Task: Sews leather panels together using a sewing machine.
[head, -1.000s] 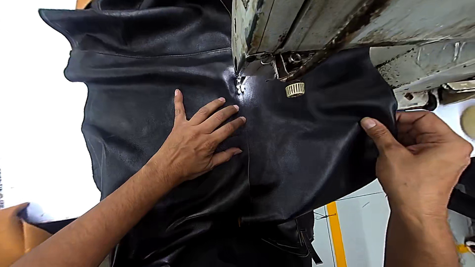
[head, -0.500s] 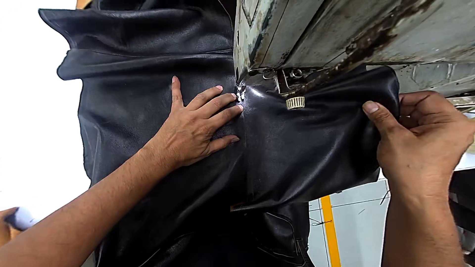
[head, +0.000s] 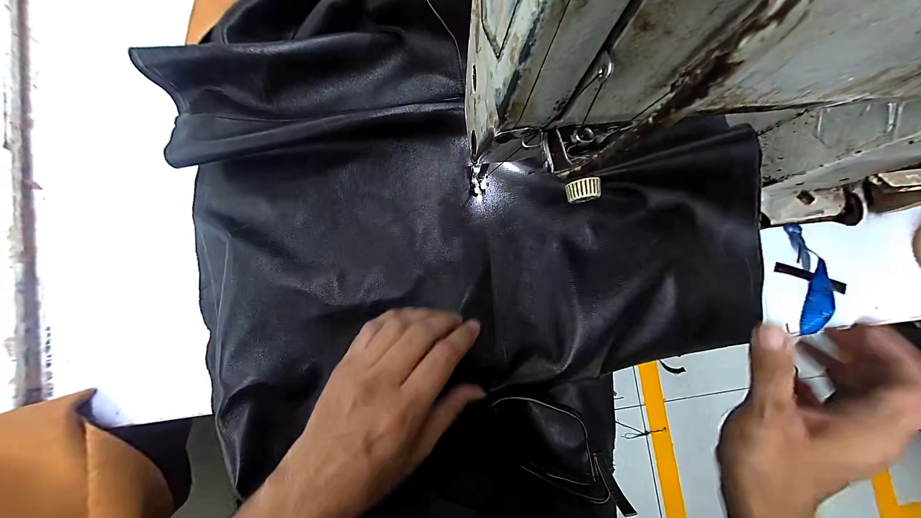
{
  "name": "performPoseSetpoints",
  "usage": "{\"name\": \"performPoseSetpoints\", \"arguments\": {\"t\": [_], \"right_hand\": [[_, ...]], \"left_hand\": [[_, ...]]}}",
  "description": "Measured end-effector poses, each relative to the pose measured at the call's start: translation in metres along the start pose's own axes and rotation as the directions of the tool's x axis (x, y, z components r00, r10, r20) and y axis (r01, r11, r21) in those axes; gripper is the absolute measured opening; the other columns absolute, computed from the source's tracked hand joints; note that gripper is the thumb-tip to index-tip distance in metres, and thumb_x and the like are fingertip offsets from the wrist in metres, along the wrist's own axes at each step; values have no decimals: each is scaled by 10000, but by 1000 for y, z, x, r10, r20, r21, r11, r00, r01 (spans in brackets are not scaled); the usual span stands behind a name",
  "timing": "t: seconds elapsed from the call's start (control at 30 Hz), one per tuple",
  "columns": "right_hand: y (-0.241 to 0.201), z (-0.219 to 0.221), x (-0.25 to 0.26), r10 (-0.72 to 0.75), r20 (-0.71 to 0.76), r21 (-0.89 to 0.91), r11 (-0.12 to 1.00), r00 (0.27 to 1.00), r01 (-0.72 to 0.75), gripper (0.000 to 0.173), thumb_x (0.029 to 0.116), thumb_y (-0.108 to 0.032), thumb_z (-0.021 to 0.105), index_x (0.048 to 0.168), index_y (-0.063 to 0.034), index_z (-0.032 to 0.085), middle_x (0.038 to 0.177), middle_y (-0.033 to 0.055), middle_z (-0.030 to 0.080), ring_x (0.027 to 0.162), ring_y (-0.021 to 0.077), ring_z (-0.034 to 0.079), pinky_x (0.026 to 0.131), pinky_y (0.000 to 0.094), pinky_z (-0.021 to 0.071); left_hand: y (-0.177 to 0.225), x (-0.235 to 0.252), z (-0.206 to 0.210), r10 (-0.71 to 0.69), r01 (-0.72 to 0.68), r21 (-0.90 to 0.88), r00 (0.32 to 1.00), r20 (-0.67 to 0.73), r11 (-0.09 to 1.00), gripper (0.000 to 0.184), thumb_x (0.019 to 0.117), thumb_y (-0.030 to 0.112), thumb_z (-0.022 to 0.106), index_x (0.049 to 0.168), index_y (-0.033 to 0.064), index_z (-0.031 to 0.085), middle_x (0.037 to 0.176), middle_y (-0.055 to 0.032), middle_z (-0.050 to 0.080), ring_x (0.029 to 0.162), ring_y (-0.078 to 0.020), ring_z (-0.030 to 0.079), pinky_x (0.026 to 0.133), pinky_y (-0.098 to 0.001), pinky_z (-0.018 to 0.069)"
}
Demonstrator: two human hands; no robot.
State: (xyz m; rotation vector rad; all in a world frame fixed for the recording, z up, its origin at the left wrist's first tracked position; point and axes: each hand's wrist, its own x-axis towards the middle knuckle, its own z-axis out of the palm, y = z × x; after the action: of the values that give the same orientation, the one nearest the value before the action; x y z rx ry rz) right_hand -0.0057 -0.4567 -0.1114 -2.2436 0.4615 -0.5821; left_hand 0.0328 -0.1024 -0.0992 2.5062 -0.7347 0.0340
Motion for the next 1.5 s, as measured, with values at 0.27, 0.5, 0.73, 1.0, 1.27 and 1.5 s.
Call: {"name": "performPoseSetpoints", "arguments": {"t": [0.27,0.5,0.73,1.0,1.27,1.5], "right_hand": [[-90,73,-60,-440,315,138,898,841,418,317,1055,-230,533,1256,-48,697,1366,117,648,1373,270,537,1162,500,434],[-56,109,-17,-386,709,-185,706,591,684,735,1054,-616,295,1658,-201,238,1729,-10,174,1598,217,117,1255,659,39],[-46,102,-9,-433,737,-125,668,519,734,694,1053,-625,282,1649,-268,274,1726,-21,188,1598,239,119,1252,673,43],[-47,102,-12,-421,749,-121,672,512,731,677,1060,-594,296,1648,-261,275,1726,-13,188,1599,246,113,1252,674,28],[-48,103,-14,-415,749,-122,680,516,723,666,1058,-588,305,1648,-281,273,1728,-11,179,1601,251,99,1250,682,18],[-51,102,-12,-430,743,-110,677,512,728,565,1060,-536,326,1605,-391,355,1725,39,189,1598,307,97,1229,716,24]], "left_hand": [[-25,-26,12,-48,25,-207,993,-107,978,206,1023,239,613,1041,94,758,1189,-7,742,1168,-136,673,1036,-375,532],[-40,-8,-13,-612,335,-729,778,-144,597,111,1100,167,414,1098,151,524,742,96,623,666,14,636,621,-152,547],[-31,-19,-18,-452,301,-662,890,-64,686,150,1085,216,443,1174,154,547,746,59,634,643,-44,637,575,-196,552],[-21,-19,7,-62,55,-216,998,-24,975,379,1089,301,450,1336,150,695,1413,26,650,1408,-204,502,1164,-492,367],[-17,-17,17,5,-5,-19,999,36,1000,373,1079,353,459,1338,249,707,1450,67,623,1448,-243,449,1103,-530,343],[-15,-2,7,52,-60,100,995,85,993,434,1071,448,423,1278,236,740,1408,58,655,1341,-245,549,1072,-563,360]]}}
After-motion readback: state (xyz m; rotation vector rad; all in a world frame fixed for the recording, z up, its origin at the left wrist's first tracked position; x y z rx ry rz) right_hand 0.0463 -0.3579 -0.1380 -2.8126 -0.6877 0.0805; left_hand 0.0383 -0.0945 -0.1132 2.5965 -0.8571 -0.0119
